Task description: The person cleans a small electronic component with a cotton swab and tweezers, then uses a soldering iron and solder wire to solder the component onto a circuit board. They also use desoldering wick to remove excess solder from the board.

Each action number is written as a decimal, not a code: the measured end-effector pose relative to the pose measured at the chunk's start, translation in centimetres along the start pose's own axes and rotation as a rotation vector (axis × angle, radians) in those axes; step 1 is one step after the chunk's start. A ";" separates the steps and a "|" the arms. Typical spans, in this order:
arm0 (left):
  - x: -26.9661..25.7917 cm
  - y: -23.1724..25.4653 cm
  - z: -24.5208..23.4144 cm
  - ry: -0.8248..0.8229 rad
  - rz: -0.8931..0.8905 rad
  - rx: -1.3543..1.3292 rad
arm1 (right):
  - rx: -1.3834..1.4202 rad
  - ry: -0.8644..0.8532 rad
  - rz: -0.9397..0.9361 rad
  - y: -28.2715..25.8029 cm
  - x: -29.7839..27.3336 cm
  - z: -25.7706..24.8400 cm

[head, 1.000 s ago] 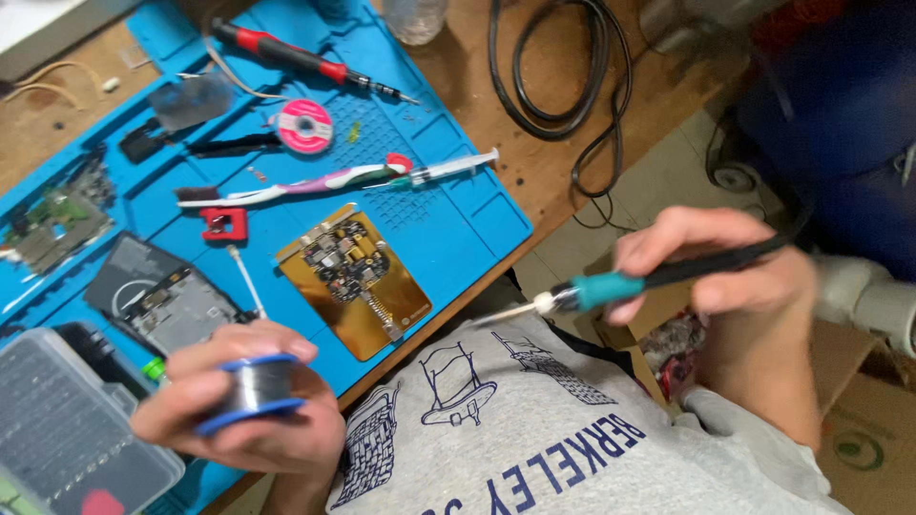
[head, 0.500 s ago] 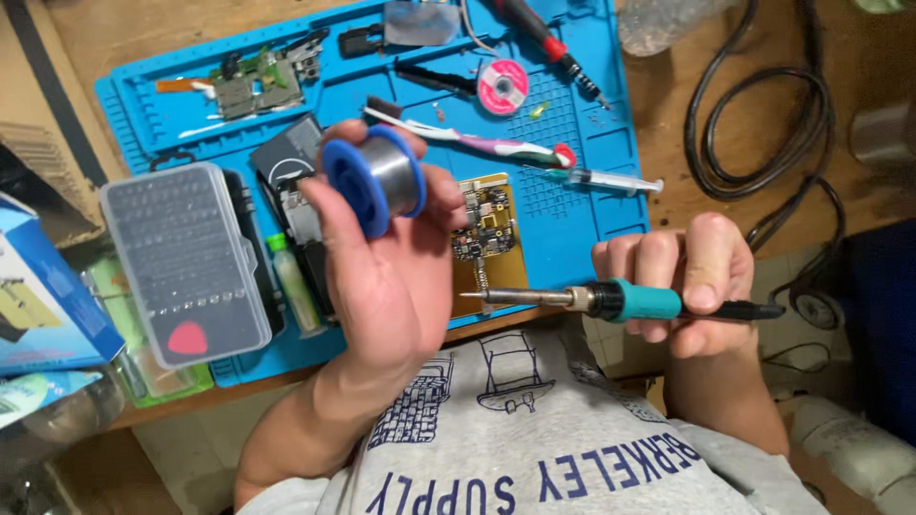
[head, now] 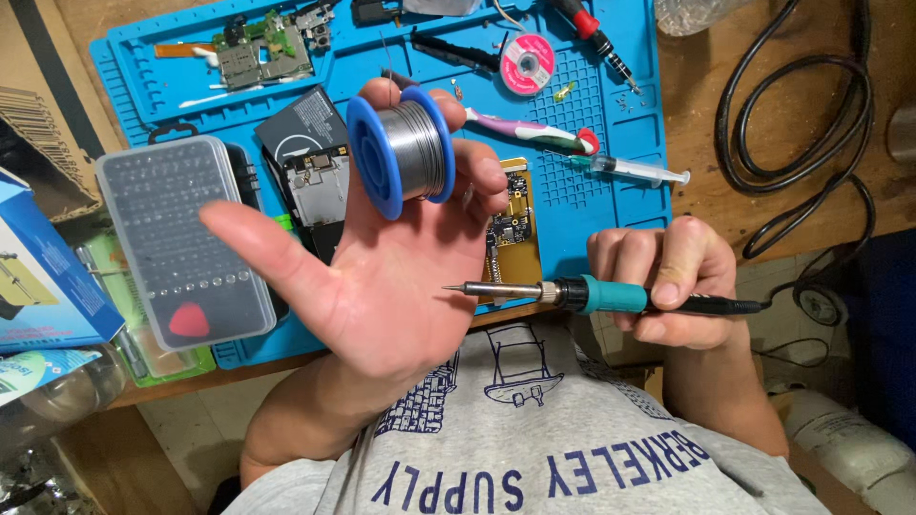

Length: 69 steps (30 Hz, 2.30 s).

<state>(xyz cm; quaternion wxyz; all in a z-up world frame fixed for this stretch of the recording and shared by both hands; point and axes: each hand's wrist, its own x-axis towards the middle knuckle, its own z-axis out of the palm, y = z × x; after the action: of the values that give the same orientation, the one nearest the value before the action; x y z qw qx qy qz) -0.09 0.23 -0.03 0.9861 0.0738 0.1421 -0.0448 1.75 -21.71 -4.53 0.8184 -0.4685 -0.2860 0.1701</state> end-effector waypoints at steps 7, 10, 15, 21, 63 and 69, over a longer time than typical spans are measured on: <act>-0.2 0.3 -0.3 -0.050 -0.026 -0.034 | -0.021 0.005 0.020 0.1 0.1 -0.1; -0.1 0.1 -0.3 -0.039 -0.013 -0.038 | -0.016 0.015 0.022 0.2 -0.1 0.0; -0.2 0.3 -0.5 -0.066 -0.003 -0.002 | -0.020 0.005 0.026 0.3 -0.2 -0.4; 0.0 0.6 0.0 0.008 0.008 0.014 | -0.034 0.014 0.030 0.4 -0.2 -0.6; 1.0 2.5 -3.6 -0.482 0.519 1.695 | -0.151 0.182 -0.083 1.2 -0.8 -3.9; 1.5 2.3 -4.7 -0.569 0.554 1.851 | -0.207 0.229 -0.160 1.7 -0.5 -4.2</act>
<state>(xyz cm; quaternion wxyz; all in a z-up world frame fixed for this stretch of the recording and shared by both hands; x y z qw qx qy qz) 0.32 3.16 -4.63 0.5138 0.8278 -0.2117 0.0773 4.00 -23.96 -7.80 0.8039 -0.5423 -0.2435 0.0195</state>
